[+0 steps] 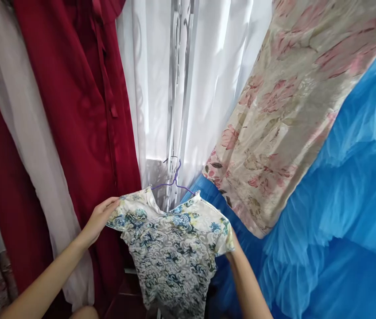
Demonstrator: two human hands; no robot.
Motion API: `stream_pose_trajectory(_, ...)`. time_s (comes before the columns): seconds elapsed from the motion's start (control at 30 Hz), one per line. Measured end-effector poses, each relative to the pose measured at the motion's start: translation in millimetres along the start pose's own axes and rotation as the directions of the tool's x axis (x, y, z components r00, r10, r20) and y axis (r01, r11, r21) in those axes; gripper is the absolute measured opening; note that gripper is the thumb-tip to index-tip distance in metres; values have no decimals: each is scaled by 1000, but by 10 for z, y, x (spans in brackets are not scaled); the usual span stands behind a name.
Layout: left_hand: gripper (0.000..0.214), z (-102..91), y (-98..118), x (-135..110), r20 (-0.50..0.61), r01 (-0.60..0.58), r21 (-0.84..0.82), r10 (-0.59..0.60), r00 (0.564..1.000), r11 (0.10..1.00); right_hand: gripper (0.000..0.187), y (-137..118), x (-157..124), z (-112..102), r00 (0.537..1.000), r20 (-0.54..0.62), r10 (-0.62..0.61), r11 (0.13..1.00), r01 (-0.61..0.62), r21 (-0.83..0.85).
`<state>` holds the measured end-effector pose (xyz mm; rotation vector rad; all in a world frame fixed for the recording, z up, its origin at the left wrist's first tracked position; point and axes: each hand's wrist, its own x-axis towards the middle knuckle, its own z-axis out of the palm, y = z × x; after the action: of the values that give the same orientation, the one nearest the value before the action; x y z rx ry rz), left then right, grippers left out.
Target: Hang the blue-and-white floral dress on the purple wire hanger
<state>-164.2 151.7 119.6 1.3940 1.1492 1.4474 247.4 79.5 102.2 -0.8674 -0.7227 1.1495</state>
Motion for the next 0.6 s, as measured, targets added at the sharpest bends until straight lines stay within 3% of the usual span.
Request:
stream_pose_trajectory(0.1, 45, -61, -18, -141, -27, 51, -141, -55, 998, 989, 49, -113, -174, -69, 990, 4, 139, 990, -139, -18)
stream_pose_trajectory(0.23, 46, 71, 264, -209, -212, -31, -296, -34, 977, 955, 44, -317, -296, 127, 998, -48, 46, 999, -47, -23)
stream_pose_trajectory(0.33, 50, 235, 671, -203, -202, -139, -254, 88, 975, 957, 43, -445, -279, 268, 981, -185, -58, 996, 70, 55)
stream_pose_trajectory(0.4, 58, 325, 902, -187, -156, -280, -72, 267, 951, 957, 45, -465, -327, 249, 949, -287, -132, 988, 149, 39)
stream_pose_trajectory(0.43, 64, 359, 975, -173, -124, -371, 82, 379, 917, 925, 48, -448, -392, 206, 942, -294, -162, 986, 168, -4)
stream_pose_trajectory(0.5, 72, 411, 995, -134, -1, -530, 420, 584, 812, 737, 57, -361, -618, 89, 961, -207, -183, 979, 160, -125)
stream_pose_trajectory(0.57, 74, 460, 834, -98, 207, -623, 599, 655, 727, 502, 62, -232, -945, -9, 987, -97, -128, 976, 108, -189)
stream_pose_trajectory(0.6, 73, 492, 694, -90, 301, -661, 607, 642, 705, 441, 63, -164, -1127, -35, 995, -47, -87, 976, 76, -205)
